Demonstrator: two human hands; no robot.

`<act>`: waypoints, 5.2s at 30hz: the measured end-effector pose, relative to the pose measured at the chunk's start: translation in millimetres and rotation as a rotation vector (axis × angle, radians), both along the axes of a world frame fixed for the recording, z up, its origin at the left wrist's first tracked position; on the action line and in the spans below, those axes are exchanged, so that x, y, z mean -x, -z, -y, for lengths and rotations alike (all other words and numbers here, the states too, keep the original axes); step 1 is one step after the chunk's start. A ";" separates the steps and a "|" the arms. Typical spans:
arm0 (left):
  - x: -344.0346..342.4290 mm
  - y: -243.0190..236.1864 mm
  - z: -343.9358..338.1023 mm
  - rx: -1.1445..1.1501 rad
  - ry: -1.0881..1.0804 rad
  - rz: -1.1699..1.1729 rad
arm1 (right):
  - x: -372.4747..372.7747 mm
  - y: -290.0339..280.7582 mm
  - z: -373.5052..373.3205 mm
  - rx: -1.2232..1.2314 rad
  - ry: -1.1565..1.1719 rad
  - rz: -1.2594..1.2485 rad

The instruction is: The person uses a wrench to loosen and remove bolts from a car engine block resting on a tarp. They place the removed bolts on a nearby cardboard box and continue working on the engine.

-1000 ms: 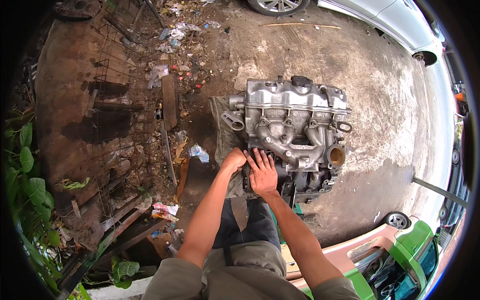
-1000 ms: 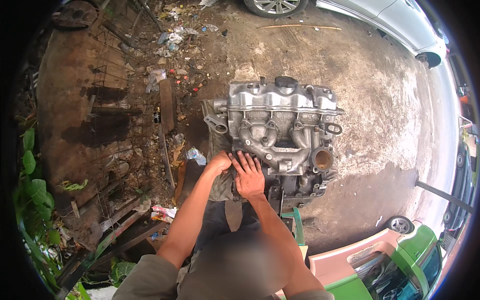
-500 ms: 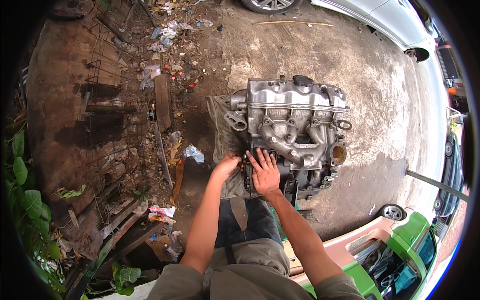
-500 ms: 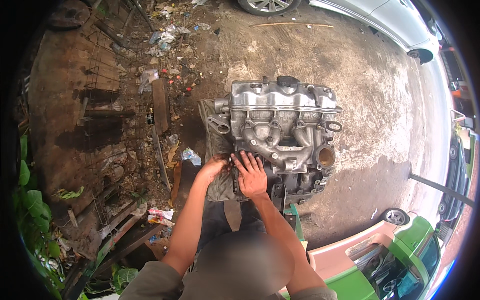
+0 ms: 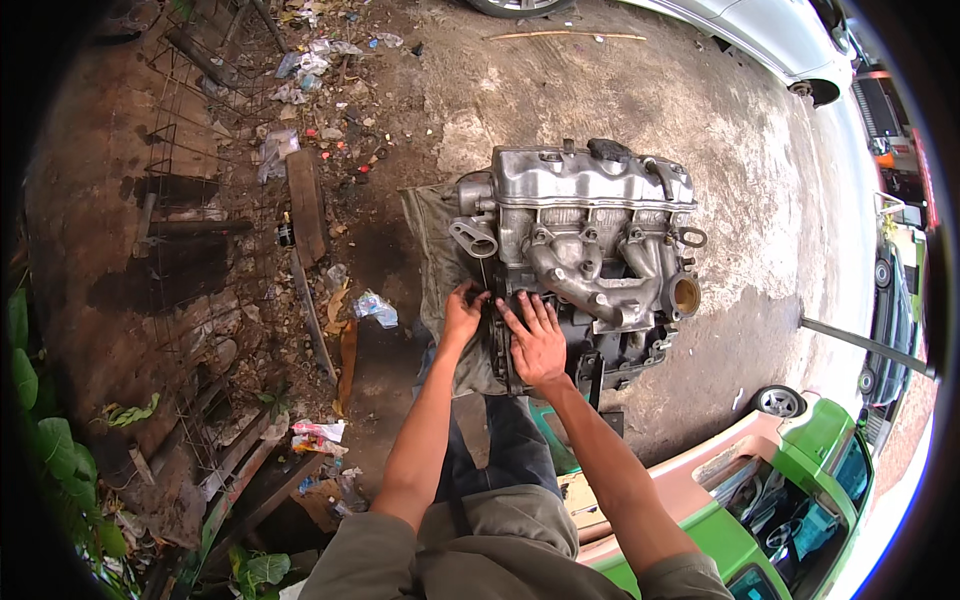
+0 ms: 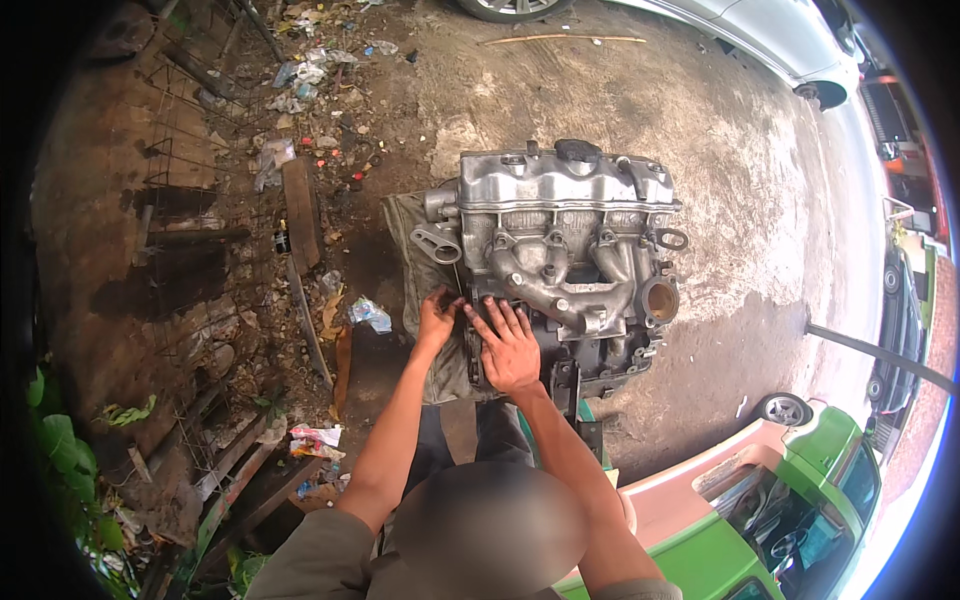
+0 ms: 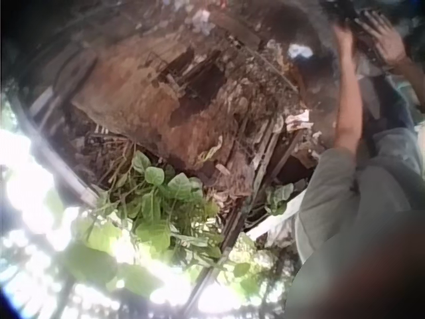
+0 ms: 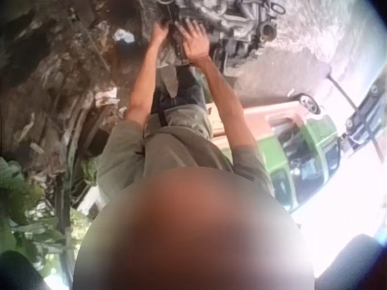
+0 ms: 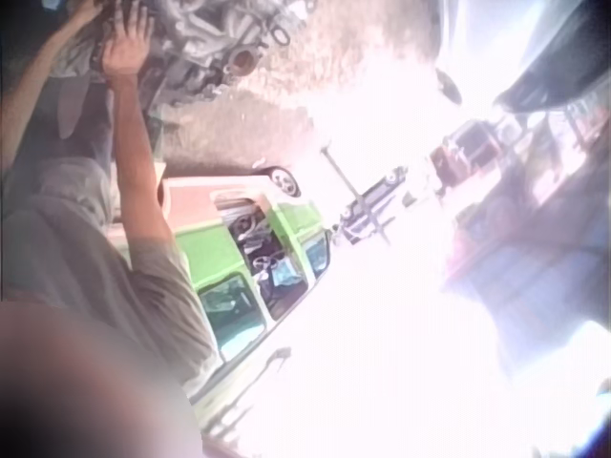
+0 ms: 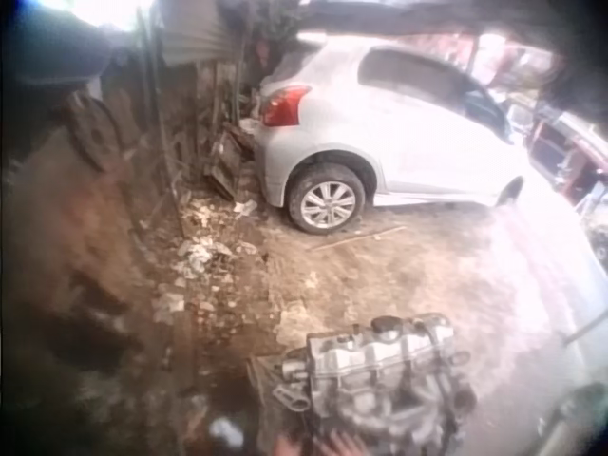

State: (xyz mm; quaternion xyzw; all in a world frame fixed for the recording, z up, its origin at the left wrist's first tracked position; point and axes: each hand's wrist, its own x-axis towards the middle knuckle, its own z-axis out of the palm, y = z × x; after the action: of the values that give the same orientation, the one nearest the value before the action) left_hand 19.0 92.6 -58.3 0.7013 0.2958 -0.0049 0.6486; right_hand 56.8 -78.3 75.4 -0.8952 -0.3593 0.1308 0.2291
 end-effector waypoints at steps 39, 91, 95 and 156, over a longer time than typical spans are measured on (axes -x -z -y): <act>-12.4 -26.3 -36.3 0.422 -0.376 0.350 | 1.2 -3.3 -1.5 0.012 0.011 0.028; 70.3 -51.3 -14.5 0.366 0.168 -0.177 | 1.5 -3.0 0.3 -0.002 -0.002 0.034; 70.4 -27.7 -0.8 -0.018 0.085 -0.025 | 1.1 -3.1 -0.7 0.009 -0.005 0.033; 36.4 -74.2 23.2 0.144 -0.007 -0.187 | 1.6 -3.7 -0.6 0.001 0.017 0.033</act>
State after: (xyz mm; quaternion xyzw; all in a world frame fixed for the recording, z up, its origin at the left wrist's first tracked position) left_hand -17.5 69.4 15.8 0.6483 0.3565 -0.0894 0.6668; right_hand 55.2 -77.7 79.2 -0.9004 -0.3552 0.1139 0.2239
